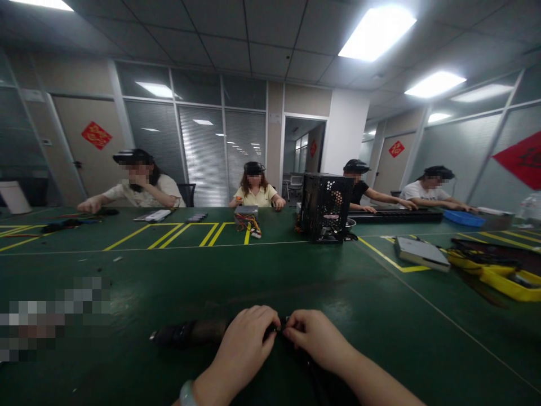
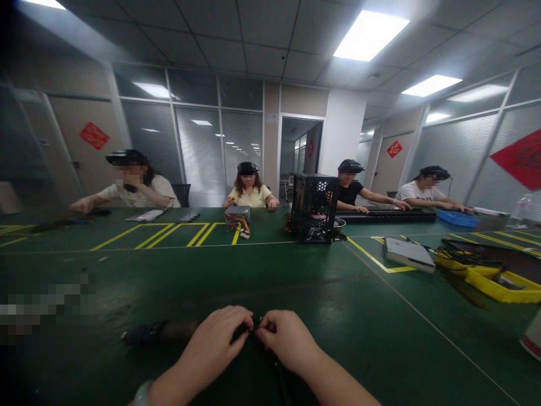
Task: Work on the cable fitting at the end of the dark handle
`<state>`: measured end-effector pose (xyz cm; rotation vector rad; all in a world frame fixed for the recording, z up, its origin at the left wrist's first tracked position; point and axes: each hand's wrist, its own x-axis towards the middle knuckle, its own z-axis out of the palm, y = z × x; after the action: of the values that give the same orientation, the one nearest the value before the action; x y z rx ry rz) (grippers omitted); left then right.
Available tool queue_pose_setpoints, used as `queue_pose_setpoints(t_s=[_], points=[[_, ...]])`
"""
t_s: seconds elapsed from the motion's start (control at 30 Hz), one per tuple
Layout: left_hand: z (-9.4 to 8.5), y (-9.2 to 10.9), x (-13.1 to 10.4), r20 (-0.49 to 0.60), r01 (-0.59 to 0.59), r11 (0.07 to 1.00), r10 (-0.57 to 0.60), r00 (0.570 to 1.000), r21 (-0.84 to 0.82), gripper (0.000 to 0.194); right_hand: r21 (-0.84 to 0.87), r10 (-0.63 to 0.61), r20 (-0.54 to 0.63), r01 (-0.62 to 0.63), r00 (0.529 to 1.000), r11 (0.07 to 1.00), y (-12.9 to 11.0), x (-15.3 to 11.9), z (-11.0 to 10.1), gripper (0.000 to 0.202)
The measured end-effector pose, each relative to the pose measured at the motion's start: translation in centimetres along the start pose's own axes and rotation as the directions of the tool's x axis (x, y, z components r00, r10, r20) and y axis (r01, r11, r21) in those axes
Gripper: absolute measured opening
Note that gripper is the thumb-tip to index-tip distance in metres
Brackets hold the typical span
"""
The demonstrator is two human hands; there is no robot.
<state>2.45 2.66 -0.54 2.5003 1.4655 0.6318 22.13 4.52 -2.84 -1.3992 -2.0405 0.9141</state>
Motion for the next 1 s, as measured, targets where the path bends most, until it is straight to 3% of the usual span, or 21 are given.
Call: queue_pose_setpoints(t_s=[0.3, 0.47, 0.73, 1.0], points=[[0.46, -0.29, -0.13, -0.054, 0.003, 0.999, -0.005, 0.999, -0.044, 0.027, 0.007, -0.002, -0.016, 0.002, 1.0, 1.0, 0.15, 0.0, 0.01, 0.014], [0.26, -0.18, -0.12, -0.042, 0.001, 0.999, -0.002, 0.999, -0.034, 0.016, 0.008, -0.011, -0.014, 0.012, 1.0, 1.0, 0.12, -0.01, 0.06, 0.015], [0.11, 0.03, -0.08, -0.036, -0.005, 1.0, 0.004, 0.999, -0.022, 0.023, 0.006, -0.002, -0.013, 0.002, 1.0, 1.0, -0.03, 0.02, -0.01, 0.015], [0.22, -0.05, -0.13, -0.028, 0.003, 1.0, -0.003, 1.0, -0.021, 0.017, 0.019, -0.01, -0.005, 0.01, 1.0, 1.0, 0.39, 0.02, 0.13, 0.015]])
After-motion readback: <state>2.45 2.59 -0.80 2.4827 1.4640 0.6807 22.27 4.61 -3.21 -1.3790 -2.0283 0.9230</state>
